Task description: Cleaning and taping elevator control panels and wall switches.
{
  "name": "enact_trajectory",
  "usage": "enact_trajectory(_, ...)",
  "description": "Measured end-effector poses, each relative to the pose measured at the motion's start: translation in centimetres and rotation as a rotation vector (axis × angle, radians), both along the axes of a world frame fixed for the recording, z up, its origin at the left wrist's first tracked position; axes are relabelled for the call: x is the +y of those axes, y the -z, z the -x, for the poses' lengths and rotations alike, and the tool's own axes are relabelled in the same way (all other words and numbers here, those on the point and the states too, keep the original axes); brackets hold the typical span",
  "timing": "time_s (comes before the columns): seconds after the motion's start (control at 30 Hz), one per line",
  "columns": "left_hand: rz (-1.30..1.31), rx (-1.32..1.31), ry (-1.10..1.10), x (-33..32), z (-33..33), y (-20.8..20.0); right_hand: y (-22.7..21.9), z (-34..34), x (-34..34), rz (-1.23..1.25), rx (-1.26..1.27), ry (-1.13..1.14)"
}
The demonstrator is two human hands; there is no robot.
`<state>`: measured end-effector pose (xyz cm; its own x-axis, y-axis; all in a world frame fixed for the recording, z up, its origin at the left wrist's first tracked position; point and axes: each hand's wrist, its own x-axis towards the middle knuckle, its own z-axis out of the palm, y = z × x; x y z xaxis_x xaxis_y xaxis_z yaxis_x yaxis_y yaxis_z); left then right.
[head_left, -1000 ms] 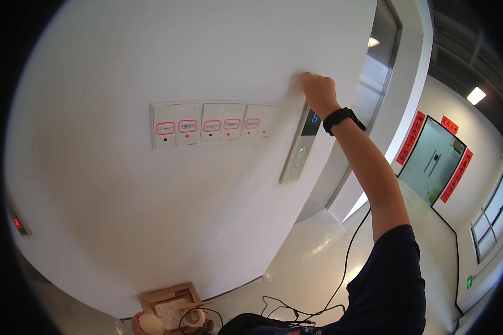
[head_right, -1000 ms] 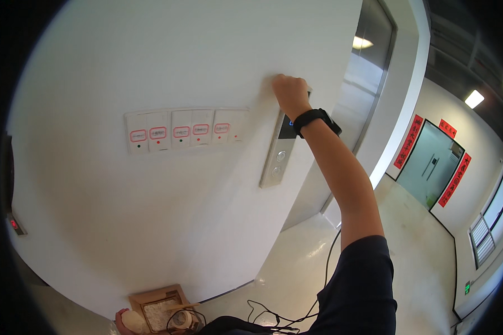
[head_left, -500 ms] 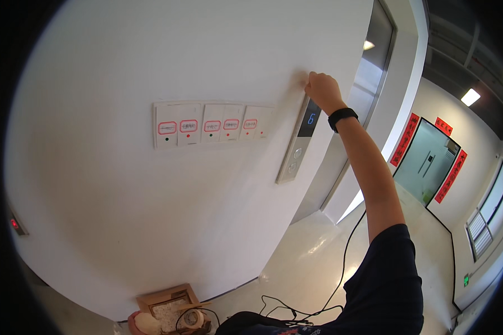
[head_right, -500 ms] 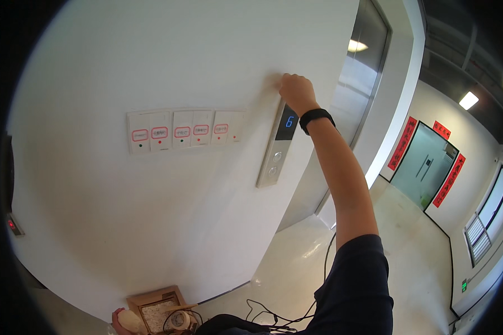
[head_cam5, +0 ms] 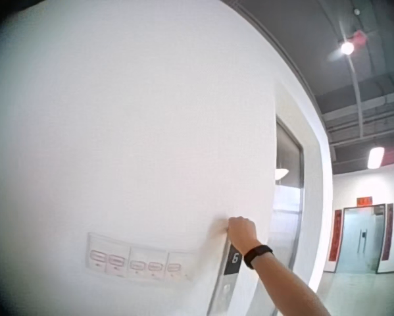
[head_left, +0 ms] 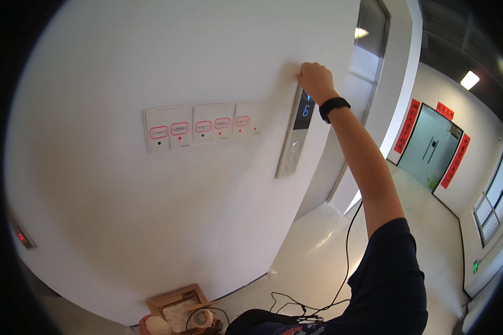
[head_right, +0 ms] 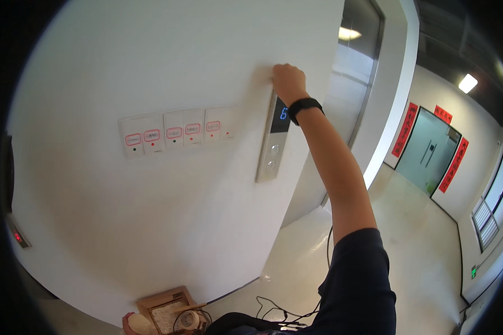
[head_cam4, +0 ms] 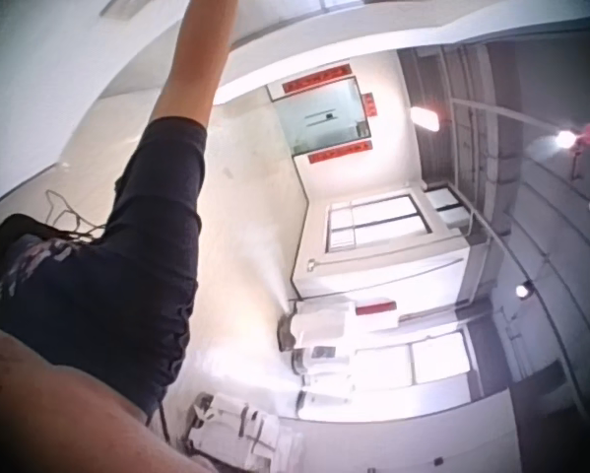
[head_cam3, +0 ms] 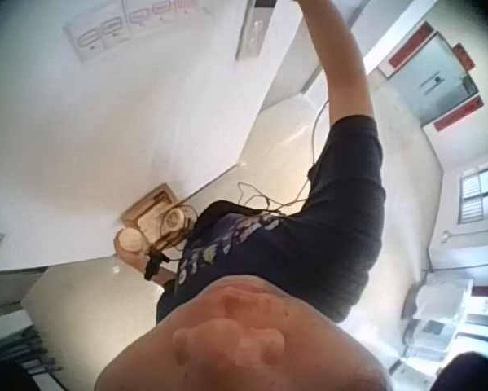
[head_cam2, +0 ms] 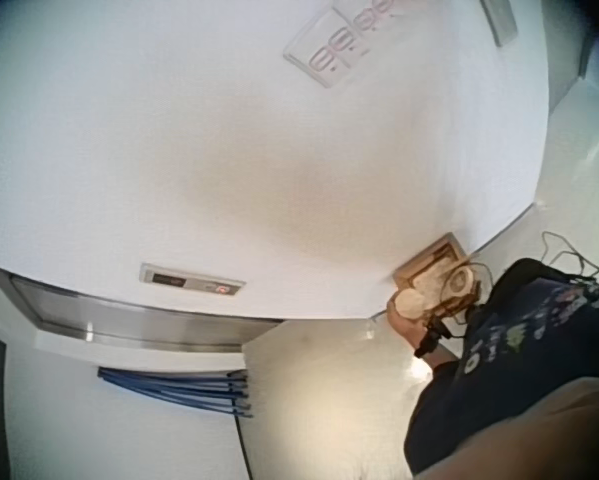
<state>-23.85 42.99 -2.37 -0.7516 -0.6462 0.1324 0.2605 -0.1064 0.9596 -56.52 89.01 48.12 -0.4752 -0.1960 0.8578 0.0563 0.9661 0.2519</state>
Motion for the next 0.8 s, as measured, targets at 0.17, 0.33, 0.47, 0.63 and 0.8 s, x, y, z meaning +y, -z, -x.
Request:
enact_trajectory(0.17,0.034,-0.121,-0.03,0.6,-0.2,-2.5,-0.4,-0.4,-0.6,-0.121,-0.038,0.117)
enact_trajectory(0.33,0.077,-0.16,-0.041,1.6,0.1,-4.5,-0.1,-0.3,-0.6,-0.125,-0.047,0.084)
enact_trajectory(0.47,0.097,-0.177,-0.044,2.1,0.2,-5.2,-0.3,-0.4,0.0,-0.019,0.038,0.032)
enact_trajectory(0.63,0.101,-0.192,-0.046,2.7,0.0,-5.7,-0.9,-1.2,2.2,0.393,-0.022,-0.251)
enact_trajectory(0.8,0.107,-0.204,-0.041,3.4,-0.3,-6.0,-0.7,-0.9,5.1,0.991,-0.141,-0.695)
